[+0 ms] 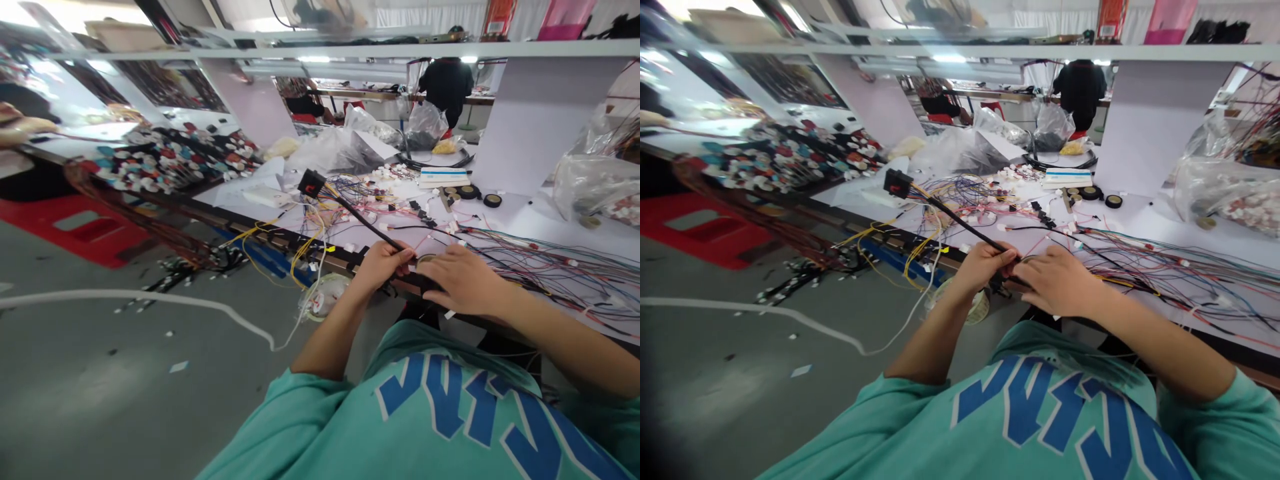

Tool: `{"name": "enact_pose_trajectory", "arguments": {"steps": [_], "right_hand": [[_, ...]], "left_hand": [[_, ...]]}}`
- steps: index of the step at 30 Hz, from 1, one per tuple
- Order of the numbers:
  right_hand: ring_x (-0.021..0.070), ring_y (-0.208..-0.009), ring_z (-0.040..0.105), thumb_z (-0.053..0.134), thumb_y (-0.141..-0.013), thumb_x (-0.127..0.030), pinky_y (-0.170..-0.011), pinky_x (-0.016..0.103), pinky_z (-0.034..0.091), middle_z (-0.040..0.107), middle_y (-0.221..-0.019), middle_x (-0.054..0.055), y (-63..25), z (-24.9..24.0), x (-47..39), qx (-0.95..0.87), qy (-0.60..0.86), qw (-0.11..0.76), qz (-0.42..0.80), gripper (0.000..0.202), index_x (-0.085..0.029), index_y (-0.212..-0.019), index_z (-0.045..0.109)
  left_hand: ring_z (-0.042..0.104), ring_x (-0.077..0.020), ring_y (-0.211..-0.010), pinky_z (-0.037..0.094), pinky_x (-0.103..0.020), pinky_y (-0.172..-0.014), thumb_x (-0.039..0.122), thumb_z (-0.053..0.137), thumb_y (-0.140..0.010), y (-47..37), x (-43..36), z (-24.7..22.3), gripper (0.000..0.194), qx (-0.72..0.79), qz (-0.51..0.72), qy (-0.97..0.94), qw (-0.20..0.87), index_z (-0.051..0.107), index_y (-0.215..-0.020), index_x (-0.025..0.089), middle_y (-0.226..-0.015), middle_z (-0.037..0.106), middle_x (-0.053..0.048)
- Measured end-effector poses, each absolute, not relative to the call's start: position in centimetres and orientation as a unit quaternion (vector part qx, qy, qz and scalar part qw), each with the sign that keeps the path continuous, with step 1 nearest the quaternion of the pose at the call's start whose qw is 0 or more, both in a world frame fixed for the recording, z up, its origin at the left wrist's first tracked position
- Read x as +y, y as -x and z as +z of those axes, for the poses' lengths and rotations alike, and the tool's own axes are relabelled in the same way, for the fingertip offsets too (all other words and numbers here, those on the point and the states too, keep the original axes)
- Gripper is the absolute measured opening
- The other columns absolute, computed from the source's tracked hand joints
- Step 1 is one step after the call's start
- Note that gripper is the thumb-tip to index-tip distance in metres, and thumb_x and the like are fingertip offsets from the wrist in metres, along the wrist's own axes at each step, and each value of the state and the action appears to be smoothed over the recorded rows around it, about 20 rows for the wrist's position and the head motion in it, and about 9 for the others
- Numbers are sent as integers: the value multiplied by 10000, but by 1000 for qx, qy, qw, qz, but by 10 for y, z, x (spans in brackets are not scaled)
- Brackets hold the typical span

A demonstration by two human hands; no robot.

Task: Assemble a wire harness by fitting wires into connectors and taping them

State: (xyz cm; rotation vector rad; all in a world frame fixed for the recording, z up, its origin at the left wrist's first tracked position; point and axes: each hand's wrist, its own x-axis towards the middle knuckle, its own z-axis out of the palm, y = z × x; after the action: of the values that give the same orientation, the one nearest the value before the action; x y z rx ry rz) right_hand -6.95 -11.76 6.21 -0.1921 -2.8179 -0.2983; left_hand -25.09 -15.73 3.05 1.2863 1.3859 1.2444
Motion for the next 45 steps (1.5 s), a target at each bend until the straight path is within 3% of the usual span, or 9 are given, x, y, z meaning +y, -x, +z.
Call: {"name": "enact_pose_trajectory", "arguments": {"steps": [9,15,18,22,25,28,34,40,45], "right_hand": [[176,-925,559,407,-837,-186,-820,340,397,631,-989,85,89,30,-71,-945,99,239,200,202,-189,-899,599],[129,-678,552,378,-852,-274,-647,291,462,593,-759,20,90,19,-77,-862,226,228,393,185,-178,-877,534],[148,-807,581,406,-815,-189,-714,317,483,618,-917,66,76,23,-86,-886,192,284,313,203,-163,-984,515],[187,-1093,510,404,-848,-119,-918,374,407,599,-1120,82,69,37,-111,-942,43,333,-11,267,-187,-1075,527],[150,-921,570,356,-903,-119,-893,317,391,664,-891,16,73,47,-129,-941,-29,271,-202,252,-213,-915,590],[136,-731,561,332,-911,-129,-729,306,380,653,-751,-2,68,53,-133,-948,-4,230,-218,274,-214,-864,588],[170,-754,567,426,-884,-340,-702,320,315,678,-876,76,47,51,-101,-970,135,199,-28,276,-153,-1016,579],[196,-950,554,411,-808,-174,-779,336,381,626,-1024,101,75,24,-74,-948,137,220,184,221,-170,-904,611],[141,-701,573,377,-861,-361,-676,298,449,581,-743,28,79,17,-81,-836,194,215,466,251,-176,-862,546]], "left_hand": [[613,-149,-653,462,-244,-631,291,535,-768,240,-167,40,186,587,443,-649,196,663,-711,168,-677,670,-18],[624,-184,-782,494,-303,-738,490,558,-756,245,-160,32,343,506,555,-629,199,657,-677,172,-783,682,-62],[605,-146,-610,490,-246,-556,525,556,-741,245,-158,29,383,507,567,-571,310,640,-700,153,-685,656,-46],[560,-113,-523,452,-200,-458,443,599,-701,241,-155,29,304,524,577,-526,341,614,-657,143,-590,605,-8],[547,-101,-499,442,-187,-437,400,589,-697,236,-153,32,271,524,579,-518,348,611,-631,138,-579,601,-6],[554,-104,-471,452,-193,-443,407,592,-686,235,-152,33,277,532,572,-505,368,595,-620,138,-529,588,-1],[591,-131,-466,478,-222,-492,444,606,-685,239,-161,34,309,521,537,-512,421,577,-671,137,-492,599,-8],[520,-107,-454,428,-220,-497,394,520,-753,236,-158,37,275,521,509,-605,321,603,-651,153,-474,551,15],[593,-149,-676,471,-270,-698,405,560,-736,242,-145,34,272,525,562,-598,227,602,-618,164,-640,636,-16]]}}
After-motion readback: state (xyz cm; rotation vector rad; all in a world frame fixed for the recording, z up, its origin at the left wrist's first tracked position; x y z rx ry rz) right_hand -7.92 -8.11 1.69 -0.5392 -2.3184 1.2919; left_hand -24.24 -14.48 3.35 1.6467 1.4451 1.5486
